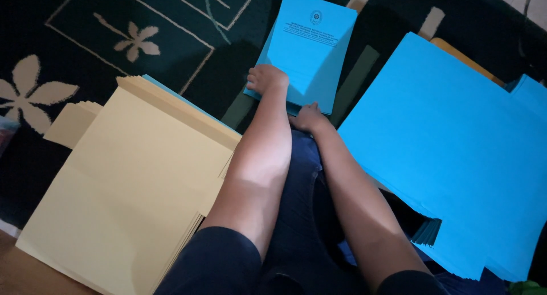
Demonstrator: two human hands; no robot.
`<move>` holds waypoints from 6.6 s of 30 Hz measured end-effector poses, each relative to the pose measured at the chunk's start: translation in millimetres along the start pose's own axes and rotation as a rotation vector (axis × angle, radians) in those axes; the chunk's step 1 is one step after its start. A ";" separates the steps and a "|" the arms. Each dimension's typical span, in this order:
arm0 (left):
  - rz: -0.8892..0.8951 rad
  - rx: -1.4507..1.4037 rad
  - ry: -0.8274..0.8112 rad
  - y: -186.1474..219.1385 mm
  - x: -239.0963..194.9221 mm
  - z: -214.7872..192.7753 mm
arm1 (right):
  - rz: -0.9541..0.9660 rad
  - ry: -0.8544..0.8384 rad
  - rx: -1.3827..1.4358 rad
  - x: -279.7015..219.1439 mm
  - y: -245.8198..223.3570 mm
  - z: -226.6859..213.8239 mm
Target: The person sits cross-legged on a rug and folds blue paper covers around a stack of documents. They repeatedly smooth the folds with their hands, lift the assembled covers to check alignment, and place them back down to continue folding.
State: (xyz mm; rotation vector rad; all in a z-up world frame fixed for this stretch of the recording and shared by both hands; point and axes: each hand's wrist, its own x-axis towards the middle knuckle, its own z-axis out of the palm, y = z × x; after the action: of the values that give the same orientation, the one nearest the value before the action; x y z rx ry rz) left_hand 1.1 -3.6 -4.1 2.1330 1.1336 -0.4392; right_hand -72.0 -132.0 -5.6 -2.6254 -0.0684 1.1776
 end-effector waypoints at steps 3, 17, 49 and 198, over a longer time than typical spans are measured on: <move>0.055 -0.075 0.045 1.1 -2.7 -5.2 | 0.009 -0.005 -0.004 -8.4 -4.2 -5.5; 0.732 -0.118 0.406 19.2 -92.8 -95.8 | -0.324 0.836 0.222 -105.5 15.2 -23.0; 1.858 0.347 -0.401 19.9 -328.6 100.1 | 0.251 1.130 0.858 -360.8 415.9 20.8; 1.557 0.379 -0.081 16.9 -310.8 113.3 | 0.098 0.861 -0.210 -109.2 336.7 -105.1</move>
State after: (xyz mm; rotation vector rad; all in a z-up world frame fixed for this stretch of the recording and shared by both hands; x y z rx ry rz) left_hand -158.7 -275.1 98.2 2.5413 -0.8522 0.0388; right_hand -88.9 -495.9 54.4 -3.1052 0.1093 -0.0208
